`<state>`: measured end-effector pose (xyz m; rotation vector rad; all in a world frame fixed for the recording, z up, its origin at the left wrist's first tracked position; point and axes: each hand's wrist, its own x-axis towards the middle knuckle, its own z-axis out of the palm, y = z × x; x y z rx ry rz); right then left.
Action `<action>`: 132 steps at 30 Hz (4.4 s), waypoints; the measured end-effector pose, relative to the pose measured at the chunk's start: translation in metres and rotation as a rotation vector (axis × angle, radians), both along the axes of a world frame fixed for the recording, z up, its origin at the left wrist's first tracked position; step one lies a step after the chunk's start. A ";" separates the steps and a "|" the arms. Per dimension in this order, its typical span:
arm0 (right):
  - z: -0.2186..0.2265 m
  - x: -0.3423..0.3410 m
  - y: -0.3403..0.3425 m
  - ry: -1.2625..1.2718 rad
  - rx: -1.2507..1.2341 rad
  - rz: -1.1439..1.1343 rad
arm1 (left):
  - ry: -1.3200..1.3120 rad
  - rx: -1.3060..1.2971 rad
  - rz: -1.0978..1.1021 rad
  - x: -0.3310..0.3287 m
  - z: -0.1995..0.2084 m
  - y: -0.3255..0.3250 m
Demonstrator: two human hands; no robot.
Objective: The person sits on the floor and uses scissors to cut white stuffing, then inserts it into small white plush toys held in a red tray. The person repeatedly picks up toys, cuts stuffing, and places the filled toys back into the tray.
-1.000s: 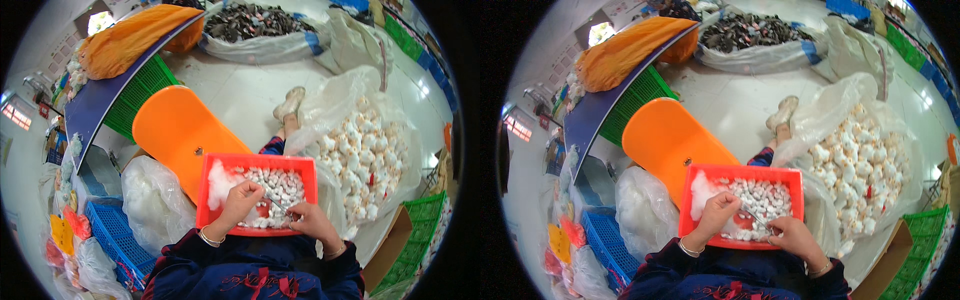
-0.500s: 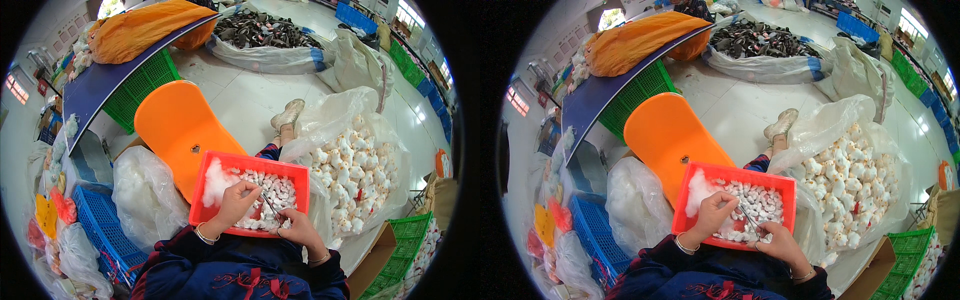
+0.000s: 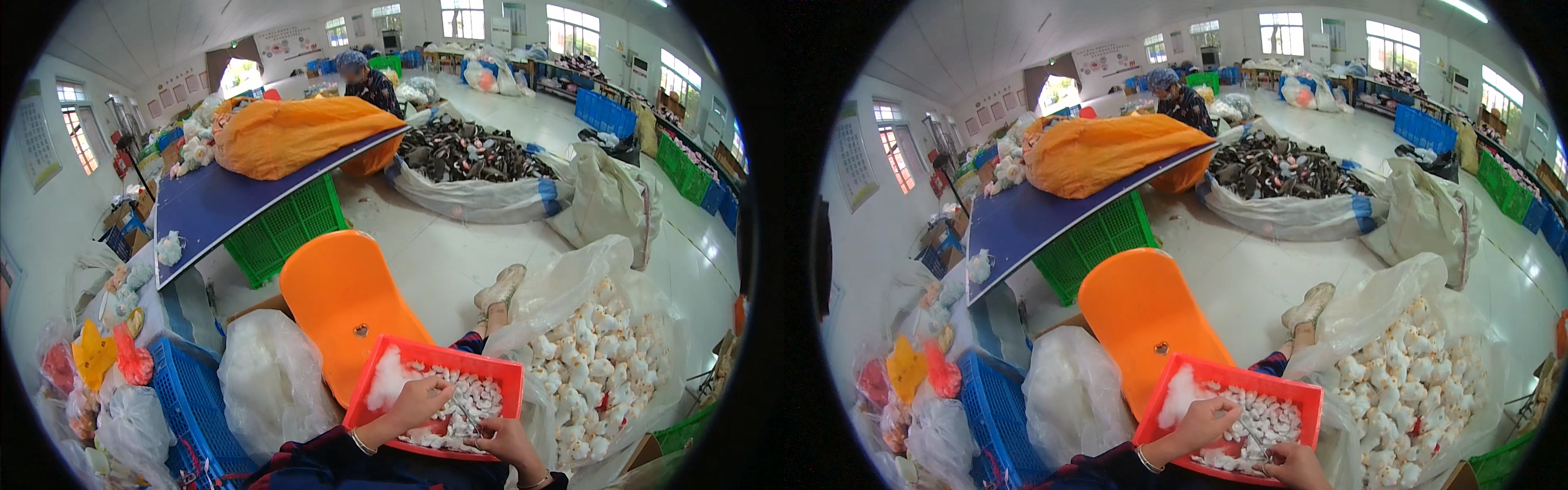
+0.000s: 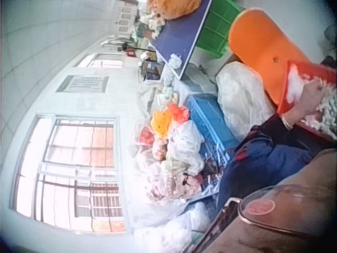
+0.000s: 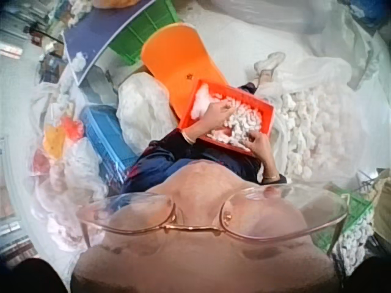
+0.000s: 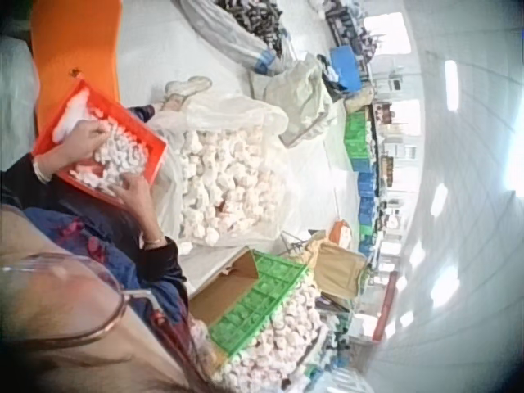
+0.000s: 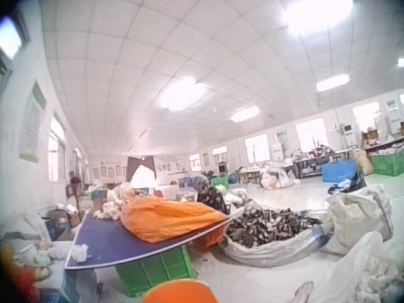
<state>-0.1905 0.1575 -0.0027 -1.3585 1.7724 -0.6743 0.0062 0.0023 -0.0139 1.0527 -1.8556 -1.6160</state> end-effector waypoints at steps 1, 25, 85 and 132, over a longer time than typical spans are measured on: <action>-0.005 -0.005 0.003 -0.027 -0.007 0.037 | 0.134 0.194 -0.052 0.001 -0.017 -0.007; 0.001 -0.028 0.031 -0.165 -0.089 0.237 | -0.152 0.179 -0.593 -0.004 0.034 -0.027; 0.030 -0.071 -0.042 0.190 -0.113 0.017 | 0.249 0.571 0.012 -0.069 0.008 -0.062; -0.008 -0.042 -0.036 -0.209 -0.246 -0.105 | 0.157 -0.201 0.009 -0.072 0.002 -0.049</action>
